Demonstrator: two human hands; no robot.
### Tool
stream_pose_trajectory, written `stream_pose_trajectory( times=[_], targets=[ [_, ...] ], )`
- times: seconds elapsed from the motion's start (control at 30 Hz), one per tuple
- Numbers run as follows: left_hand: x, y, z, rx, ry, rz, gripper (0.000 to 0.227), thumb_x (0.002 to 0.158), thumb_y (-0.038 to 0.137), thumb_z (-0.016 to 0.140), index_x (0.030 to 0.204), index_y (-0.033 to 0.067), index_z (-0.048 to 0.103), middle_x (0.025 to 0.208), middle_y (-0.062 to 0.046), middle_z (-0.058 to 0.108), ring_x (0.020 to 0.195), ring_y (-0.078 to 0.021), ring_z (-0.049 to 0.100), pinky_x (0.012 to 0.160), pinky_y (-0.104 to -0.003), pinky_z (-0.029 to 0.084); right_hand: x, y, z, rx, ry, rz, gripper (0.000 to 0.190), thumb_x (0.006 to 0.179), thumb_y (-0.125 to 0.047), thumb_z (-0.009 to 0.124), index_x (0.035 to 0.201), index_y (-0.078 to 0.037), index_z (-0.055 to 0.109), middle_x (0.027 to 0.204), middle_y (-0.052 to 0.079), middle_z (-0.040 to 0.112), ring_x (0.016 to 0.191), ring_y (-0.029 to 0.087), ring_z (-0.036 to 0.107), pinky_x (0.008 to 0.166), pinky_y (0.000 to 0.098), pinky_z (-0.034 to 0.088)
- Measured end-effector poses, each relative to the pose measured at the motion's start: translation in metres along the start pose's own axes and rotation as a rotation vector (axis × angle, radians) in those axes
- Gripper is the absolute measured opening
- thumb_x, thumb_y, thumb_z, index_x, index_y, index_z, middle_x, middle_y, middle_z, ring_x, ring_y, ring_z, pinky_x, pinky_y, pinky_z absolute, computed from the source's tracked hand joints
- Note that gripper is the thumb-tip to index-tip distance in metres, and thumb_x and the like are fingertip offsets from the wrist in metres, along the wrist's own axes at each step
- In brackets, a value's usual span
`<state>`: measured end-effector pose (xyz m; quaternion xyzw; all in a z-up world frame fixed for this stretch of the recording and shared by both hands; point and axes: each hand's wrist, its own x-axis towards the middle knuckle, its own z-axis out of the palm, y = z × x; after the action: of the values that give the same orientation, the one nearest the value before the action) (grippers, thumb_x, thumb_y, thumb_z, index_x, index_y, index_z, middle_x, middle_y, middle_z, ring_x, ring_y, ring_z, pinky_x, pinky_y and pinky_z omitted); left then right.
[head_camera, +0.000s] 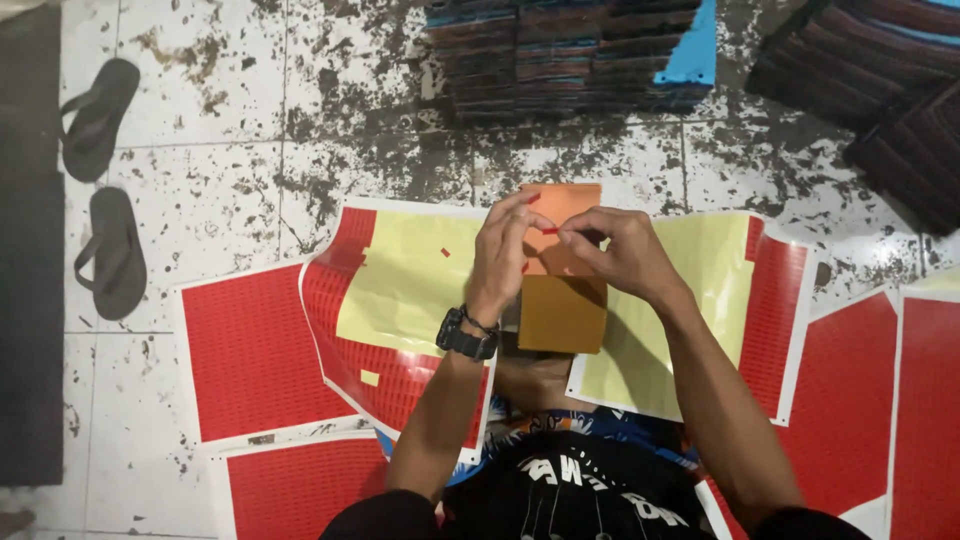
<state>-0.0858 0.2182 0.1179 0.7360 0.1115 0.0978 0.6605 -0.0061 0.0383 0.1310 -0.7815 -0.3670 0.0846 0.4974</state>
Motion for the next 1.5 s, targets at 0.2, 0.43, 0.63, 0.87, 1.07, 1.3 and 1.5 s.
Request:
stream_pose_trajectory(
  times=[0.2, 0.43, 0.63, 0.87, 1.07, 1.3, 1.5],
  targets=[
    [0.008, -0.052, 0.001, 0.340, 0.173, 0.195, 0.032, 0.100, 0.029, 0.054, 0.126, 0.0130, 0.064, 0.130, -0.012, 0.055, 0.134, -0.0385, 0.052, 0.110, -0.053, 0.041, 0.017, 0.036, 0.012, -0.127, 0.034, 0.100, 0.010, 0.094, -0.007, 0.072, 0.100, -0.002, 0.077, 0.076, 0.015, 0.071, 0.069, 0.029, 0.071, 0.059, 0.0341, 0.055],
    [0.022, -0.081, -0.004, 0.724, 0.190, 0.316, 0.017, 0.096, 0.025, 0.063, 0.106, 0.0161, 0.073, 0.130, -0.009, 0.054, 0.133, -0.0402, 0.046, 0.107, -0.065, 0.032, 0.041, 0.056, 0.026, -0.145, -0.096, 0.113, 0.015, 0.096, -0.013, 0.069, 0.103, -0.003, 0.077, 0.077, 0.020, 0.073, 0.073, 0.037, 0.072, 0.060, 0.0449, 0.054],
    [0.027, -0.107, 0.002, 0.847, 0.214, 0.316, 0.019, 0.095, 0.029, 0.063, 0.108, 0.0201, 0.072, 0.132, -0.008, 0.055, 0.135, -0.0416, 0.048, 0.109, -0.068, 0.032, 0.048, 0.078, 0.037, -0.195, -0.141, 0.179, 0.016, 0.096, -0.020, 0.070, 0.105, -0.010, 0.079, 0.082, 0.017, 0.076, 0.081, 0.038, 0.074, 0.069, 0.0455, 0.056],
    [0.027, -0.098, 0.001, 0.862, 0.222, 0.346, 0.017, 0.095, 0.027, 0.062, 0.106, 0.0184, 0.071, 0.128, -0.007, 0.055, 0.133, -0.0394, 0.050, 0.107, -0.067, 0.035, 0.048, 0.085, 0.046, -0.210, -0.086, 0.244, 0.016, 0.094, -0.021, 0.072, 0.105, -0.014, 0.080, 0.082, 0.015, 0.076, 0.083, 0.037, 0.074, 0.071, 0.0452, 0.057],
    [0.025, -0.096, 0.003, 0.981, 0.231, 0.376, 0.028, 0.093, 0.026, 0.058, 0.119, 0.0264, 0.070, 0.131, -0.004, 0.054, 0.133, -0.0364, 0.049, 0.103, -0.068, 0.040, 0.055, 0.078, 0.054, -0.290, -0.100, 0.340, 0.018, 0.092, -0.025, 0.068, 0.103, -0.015, 0.079, 0.088, 0.015, 0.078, 0.092, 0.040, 0.074, 0.081, 0.0493, 0.059],
    [0.020, -0.076, 0.006, 1.239, 0.283, 0.394, 0.031, 0.089, 0.025, 0.057, 0.114, 0.0324, 0.074, 0.131, -0.002, 0.058, 0.133, -0.0333, 0.049, 0.101, -0.068, 0.040, 0.072, 0.074, 0.057, -0.708, -0.153, 0.479, 0.031, 0.080, -0.042, 0.076, 0.094, -0.015, 0.082, 0.084, 0.017, 0.077, 0.087, 0.038, 0.076, 0.077, 0.0495, 0.062],
    [0.025, -0.088, 0.003, 1.146, 0.281, 0.398, 0.036, 0.087, 0.026, 0.058, 0.119, 0.0316, 0.073, 0.132, -0.006, 0.059, 0.131, -0.0361, 0.052, 0.099, -0.072, 0.042, 0.064, 0.086, 0.052, -0.845, 0.026, -0.087, 0.011, 0.085, -0.023, 0.077, 0.094, -0.018, 0.077, 0.089, 0.001, 0.069, 0.086, 0.026, 0.071, 0.076, 0.0373, 0.058]
  ],
)
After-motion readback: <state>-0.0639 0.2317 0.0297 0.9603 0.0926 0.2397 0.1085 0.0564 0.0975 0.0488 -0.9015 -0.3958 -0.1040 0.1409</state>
